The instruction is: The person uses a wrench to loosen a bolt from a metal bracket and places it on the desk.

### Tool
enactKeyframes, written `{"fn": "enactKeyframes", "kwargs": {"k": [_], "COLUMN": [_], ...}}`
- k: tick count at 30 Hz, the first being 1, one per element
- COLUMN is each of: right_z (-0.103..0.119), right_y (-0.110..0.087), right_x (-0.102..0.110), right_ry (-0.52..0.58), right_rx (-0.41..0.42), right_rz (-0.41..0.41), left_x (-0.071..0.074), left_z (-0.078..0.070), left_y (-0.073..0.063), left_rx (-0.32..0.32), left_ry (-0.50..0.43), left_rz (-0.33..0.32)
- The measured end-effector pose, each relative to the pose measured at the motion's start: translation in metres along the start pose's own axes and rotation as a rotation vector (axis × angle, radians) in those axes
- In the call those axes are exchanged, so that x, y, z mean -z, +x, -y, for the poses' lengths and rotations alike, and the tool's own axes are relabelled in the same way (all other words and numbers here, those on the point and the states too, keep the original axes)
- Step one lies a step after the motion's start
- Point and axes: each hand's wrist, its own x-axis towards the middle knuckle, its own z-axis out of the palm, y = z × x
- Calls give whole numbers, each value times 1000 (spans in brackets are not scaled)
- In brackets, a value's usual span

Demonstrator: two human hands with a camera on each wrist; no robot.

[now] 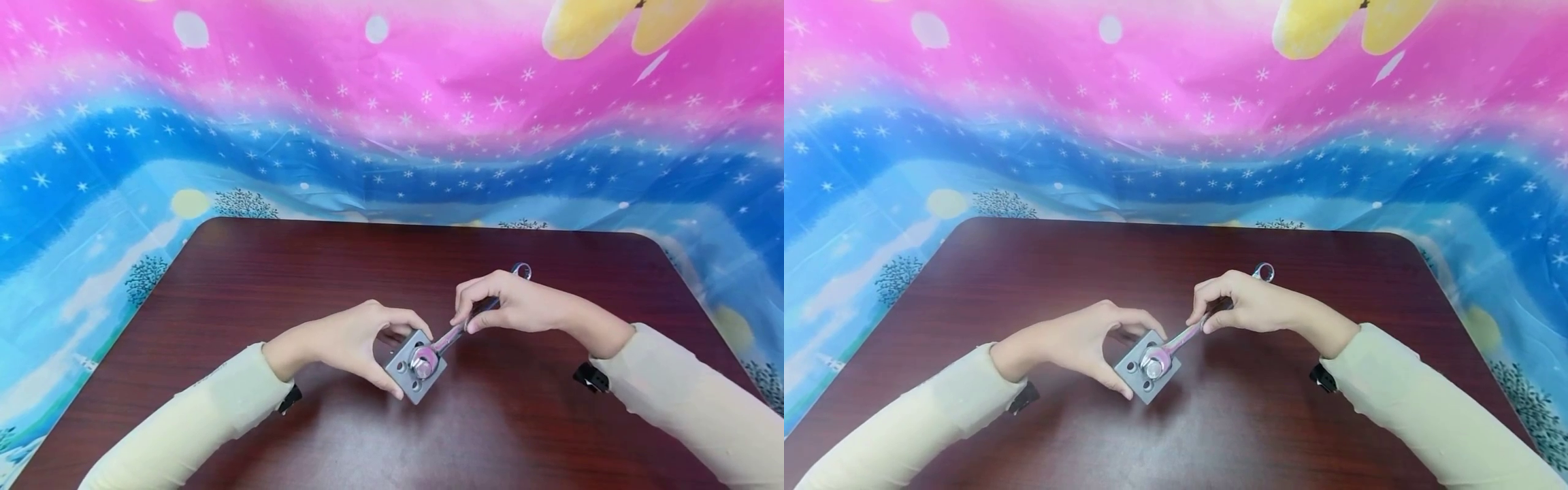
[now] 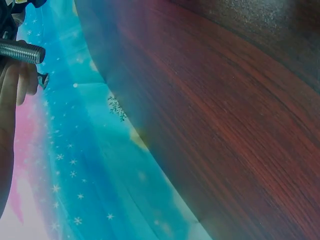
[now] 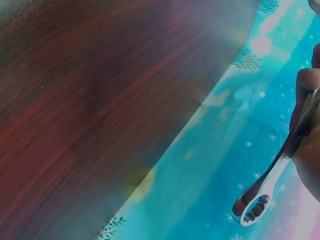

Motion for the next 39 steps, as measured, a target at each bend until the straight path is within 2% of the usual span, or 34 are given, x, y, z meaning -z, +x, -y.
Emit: {"fn": "enactKeyframes", "kwargs": {"k": [9, 14, 17, 25, 29, 33, 39], "right_z": [0, 0, -1, -9, -17, -28, -45], "right_y": [-3, -11, -16, -28, -32, -37, -43], "right_x": [7, 9, 12, 15, 17, 21, 28], "right_ry": [-51, -106, -152, -237, -236, -263, -303], "right_rx": [6, -22, -46, -173, -257, -307, -332], "right_rz": [-71, -116, -146, -268, -319, -340, -346], "left_x": [2, 1, 1, 6, 8, 11, 14], "left_z": [4, 10, 14, 20, 24, 26, 28], "left_y": [-1, -3, -7, -19, -23, -25, -26], "left_rx": [16, 0, 16, 78, 77, 78, 100], "left_ry": [-46, -95, -122, -113, -84, -75, -81], "left_rz": [-104, -155, -191, -322, -374, -412, -456]}}
